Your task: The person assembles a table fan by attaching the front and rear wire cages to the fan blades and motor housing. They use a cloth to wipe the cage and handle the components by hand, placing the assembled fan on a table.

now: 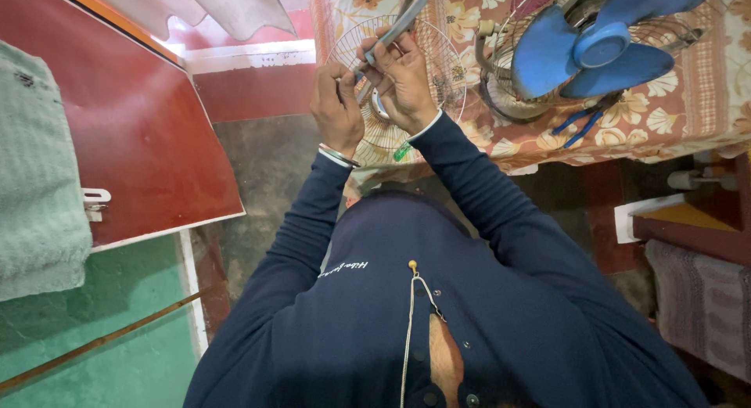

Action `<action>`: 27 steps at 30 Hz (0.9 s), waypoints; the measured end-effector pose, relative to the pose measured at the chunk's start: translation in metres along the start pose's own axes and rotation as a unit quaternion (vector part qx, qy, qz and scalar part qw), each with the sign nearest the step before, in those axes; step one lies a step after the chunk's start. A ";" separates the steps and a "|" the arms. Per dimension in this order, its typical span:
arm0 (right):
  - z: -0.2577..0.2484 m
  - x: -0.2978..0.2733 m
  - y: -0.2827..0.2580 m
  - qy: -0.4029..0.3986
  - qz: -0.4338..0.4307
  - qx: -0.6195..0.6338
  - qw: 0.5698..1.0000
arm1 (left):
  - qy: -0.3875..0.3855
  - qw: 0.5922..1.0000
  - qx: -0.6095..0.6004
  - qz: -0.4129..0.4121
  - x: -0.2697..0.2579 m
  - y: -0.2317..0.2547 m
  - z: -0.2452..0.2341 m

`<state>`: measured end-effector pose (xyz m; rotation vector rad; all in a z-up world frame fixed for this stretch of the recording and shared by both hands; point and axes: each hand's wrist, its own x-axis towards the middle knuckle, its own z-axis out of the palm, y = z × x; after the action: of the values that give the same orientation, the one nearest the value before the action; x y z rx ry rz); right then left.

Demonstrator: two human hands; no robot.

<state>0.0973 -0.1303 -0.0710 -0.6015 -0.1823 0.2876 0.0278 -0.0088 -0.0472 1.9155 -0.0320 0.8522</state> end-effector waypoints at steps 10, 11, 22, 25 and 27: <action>0.003 0.002 -0.001 0.003 0.008 0.000 1.000 | 0.008 0.999 0.013 0.043 0.002 0.005 -0.007; 0.004 0.002 0.000 -0.001 0.008 -0.002 1.000 | 0.005 1.000 0.006 0.015 0.001 0.005 -0.008; 0.014 0.002 0.001 0.003 -0.005 -0.016 1.000 | 0.049 0.997 0.029 0.045 0.007 0.008 -0.010; 0.016 0.002 -0.001 -0.008 -0.015 -0.001 1.000 | 0.046 0.994 0.021 0.096 0.009 0.011 -0.013; 0.017 0.003 -0.001 -0.013 -0.018 0.000 1.000 | 0.037 0.996 0.003 0.086 0.010 0.010 -0.013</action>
<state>0.0956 -0.1207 -0.0564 -0.5936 -0.2171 0.2607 0.0245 0.0000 -0.0301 1.9049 -0.1516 1.0379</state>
